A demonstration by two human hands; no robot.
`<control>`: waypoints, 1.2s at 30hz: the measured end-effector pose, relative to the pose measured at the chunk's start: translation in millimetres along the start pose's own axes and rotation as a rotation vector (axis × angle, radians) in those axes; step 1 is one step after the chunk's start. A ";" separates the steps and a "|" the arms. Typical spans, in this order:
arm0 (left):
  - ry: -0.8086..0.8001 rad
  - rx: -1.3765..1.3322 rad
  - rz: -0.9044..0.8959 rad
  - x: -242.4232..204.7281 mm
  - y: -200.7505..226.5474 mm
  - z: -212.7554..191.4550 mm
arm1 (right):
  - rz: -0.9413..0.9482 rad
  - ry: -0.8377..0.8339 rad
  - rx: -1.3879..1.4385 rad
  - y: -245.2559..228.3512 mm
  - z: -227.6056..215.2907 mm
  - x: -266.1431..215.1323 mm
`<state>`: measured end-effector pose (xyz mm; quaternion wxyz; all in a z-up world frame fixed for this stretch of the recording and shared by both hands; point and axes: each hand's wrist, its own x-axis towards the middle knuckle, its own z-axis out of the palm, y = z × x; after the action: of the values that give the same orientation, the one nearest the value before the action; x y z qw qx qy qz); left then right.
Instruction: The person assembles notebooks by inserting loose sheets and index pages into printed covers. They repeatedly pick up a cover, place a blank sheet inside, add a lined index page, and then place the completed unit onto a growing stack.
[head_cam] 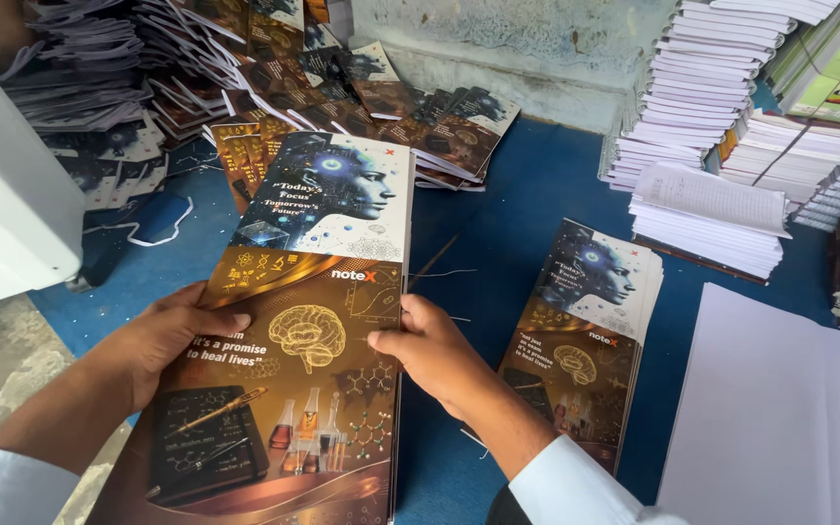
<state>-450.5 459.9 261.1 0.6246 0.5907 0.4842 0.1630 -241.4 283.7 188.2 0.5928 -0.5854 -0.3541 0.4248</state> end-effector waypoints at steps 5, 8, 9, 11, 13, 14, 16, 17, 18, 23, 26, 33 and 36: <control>0.018 0.042 -0.003 -3.3 1.7 6.8 | -0.052 -0.018 0.134 4.9 -2.0 -5.0; 0.028 0.071 -0.009 -6.2 3.8 10.5 | -0.013 -0.010 0.231 5.7 -4.6 -9.5; 0.039 0.080 -0.014 -7.4 4.9 11.2 | 0.006 -0.006 0.272 5.3 -5.2 -10.8; 0.021 0.106 0.006 -8.2 5.9 11.5 | -0.015 0.003 0.296 6.3 -4.3 -12.7; 0.003 0.129 0.016 -6.6 3.3 10.4 | -0.018 0.005 0.309 8.6 -4.5 -13.2; -0.008 0.140 0.020 -4.0 2.5 9.4 | -0.014 0.003 0.310 8.8 -5.4 -12.0; -0.054 0.152 0.063 2.7 -0.8 5.1 | -0.030 0.032 0.254 8.1 -5.9 -10.5; -0.089 0.154 0.102 5.7 -4.4 2.0 | -0.049 0.062 0.197 6.5 -5.2 -9.2; -0.120 0.154 0.142 9.7 -6.4 -2.0 | -0.069 0.087 0.141 4.4 -3.5 -7.7; 0.025 0.614 -0.133 29.2 7.4 -1.5 | -0.094 0.205 -0.313 0.1 -10.1 -10.1; 0.018 0.941 -0.204 23.2 25.0 4.4 | -0.084 0.202 -0.194 11.7 -7.2 -9.1; -0.014 0.934 0.102 51.0 1.7 -22.7 | 0.056 0.143 0.102 38.3 5.7 -0.9; -0.234 0.130 -0.209 50.3 -29.5 -15.2 | 0.272 0.107 0.323 32.8 13.2 -0.5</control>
<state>-449.4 500.4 216.5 0.6507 0.5911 0.4767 -0.0045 -256.7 286.9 156.5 0.6341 -0.5469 -0.1669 0.5205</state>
